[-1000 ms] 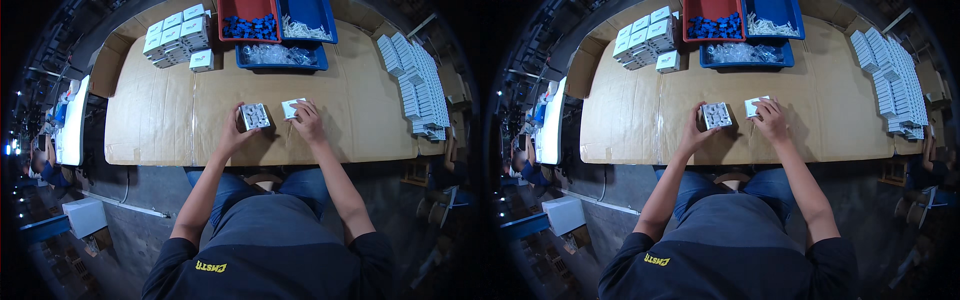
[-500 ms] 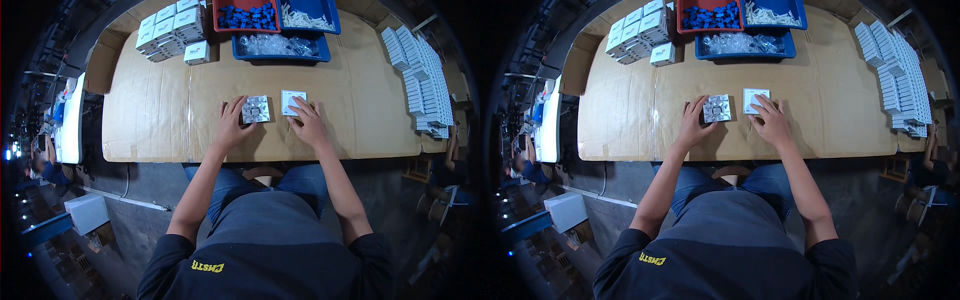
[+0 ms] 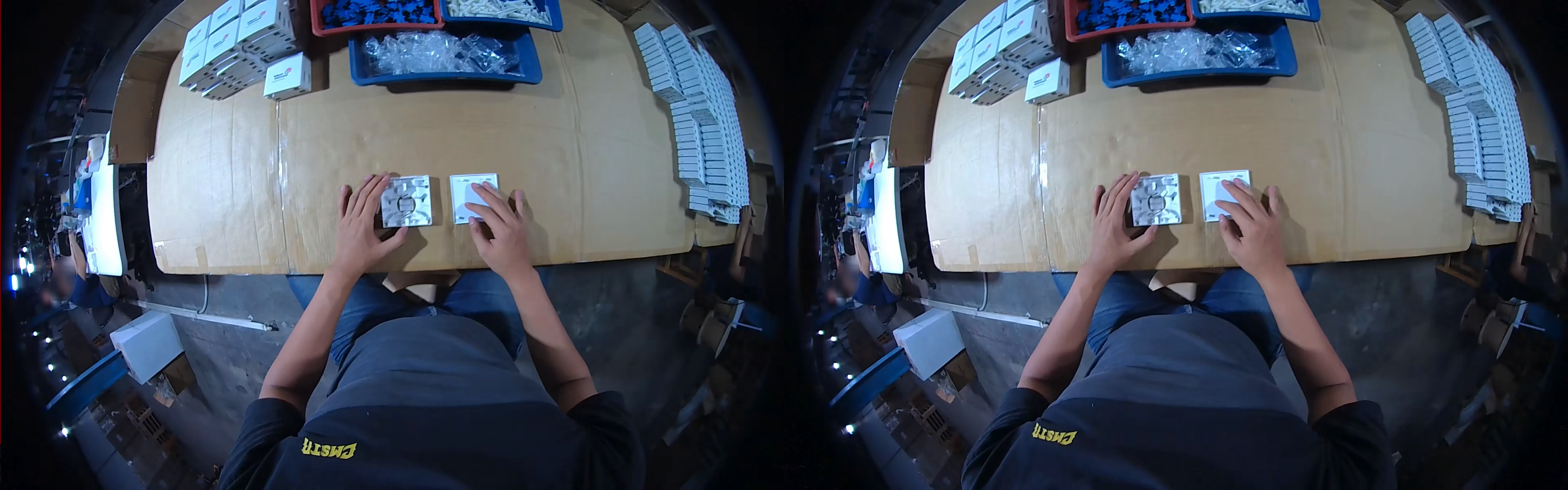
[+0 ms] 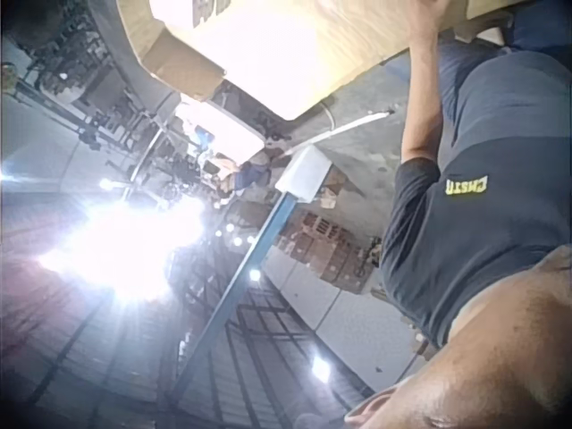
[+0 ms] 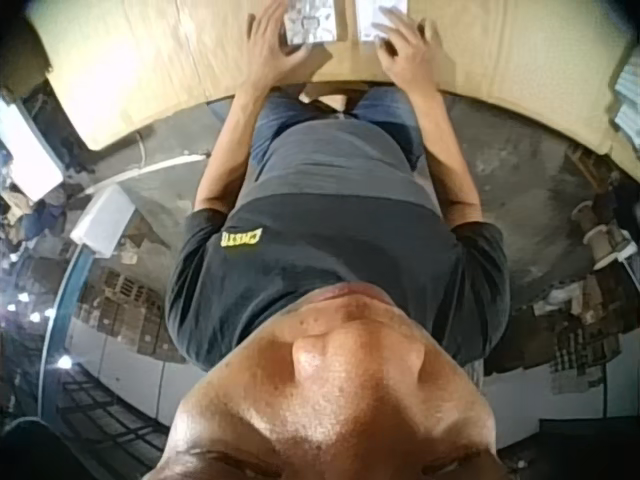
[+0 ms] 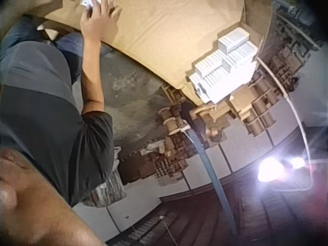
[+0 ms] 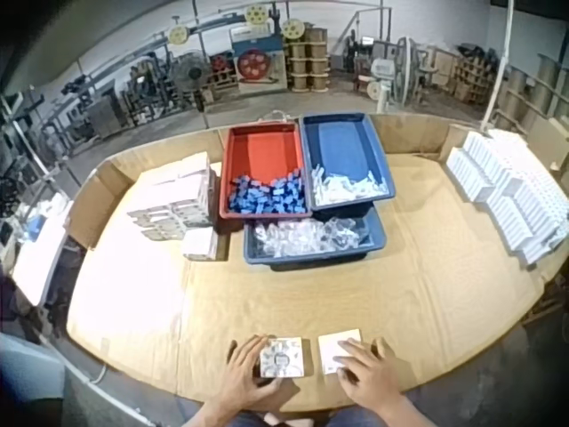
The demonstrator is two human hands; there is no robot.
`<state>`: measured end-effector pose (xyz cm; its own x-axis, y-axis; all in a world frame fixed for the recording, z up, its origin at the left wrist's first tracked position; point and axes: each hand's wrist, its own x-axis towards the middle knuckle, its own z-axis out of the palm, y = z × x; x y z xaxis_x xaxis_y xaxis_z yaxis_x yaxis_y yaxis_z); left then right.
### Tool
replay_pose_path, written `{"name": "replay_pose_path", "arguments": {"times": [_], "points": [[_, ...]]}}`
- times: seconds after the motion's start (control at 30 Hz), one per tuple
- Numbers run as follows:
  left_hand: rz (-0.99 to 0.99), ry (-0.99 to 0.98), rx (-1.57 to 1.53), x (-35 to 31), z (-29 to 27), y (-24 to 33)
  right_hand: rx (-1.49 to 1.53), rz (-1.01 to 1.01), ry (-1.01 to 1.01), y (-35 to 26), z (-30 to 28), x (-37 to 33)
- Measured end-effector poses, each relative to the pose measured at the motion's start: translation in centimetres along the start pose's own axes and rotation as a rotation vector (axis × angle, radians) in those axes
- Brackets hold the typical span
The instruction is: Assembling electrical wall switch components and packaging them into white boxes.
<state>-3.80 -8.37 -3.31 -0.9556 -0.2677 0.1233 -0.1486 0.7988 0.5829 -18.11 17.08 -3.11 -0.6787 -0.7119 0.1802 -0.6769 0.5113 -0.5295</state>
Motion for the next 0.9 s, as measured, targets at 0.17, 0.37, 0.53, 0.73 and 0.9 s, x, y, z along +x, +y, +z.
{"name": "replay_pose_path", "arguments": {"times": [0.17, 0.37, 0.53, 0.73, 0.9], "points": [[-0.045, -0.014, 0.011, 0.3, 0.0, 0.5, 0.023, -0.014, -0.019, 0.2, -0.5, 0.3], [-0.041, 0.008, -0.021, 0.4, -0.3, 0.5, 0.147, -0.041, 0.195, 3.0, -3.4, 5.9], [-0.078, 0.064, -0.152, 0.3, -0.6, 0.1, 0.162, 0.000, 0.282, 7.7, -5.8, 18.7], [-0.057, 0.120, -0.146, 0.4, -0.4, 0.2, -0.072, 0.091, 0.149, 12.0, -3.0, 28.0], [-0.086, 0.135, -0.157, 0.1, -0.6, 0.3, -0.290, 0.168, 0.094, 12.3, -1.5, 30.1]]}}
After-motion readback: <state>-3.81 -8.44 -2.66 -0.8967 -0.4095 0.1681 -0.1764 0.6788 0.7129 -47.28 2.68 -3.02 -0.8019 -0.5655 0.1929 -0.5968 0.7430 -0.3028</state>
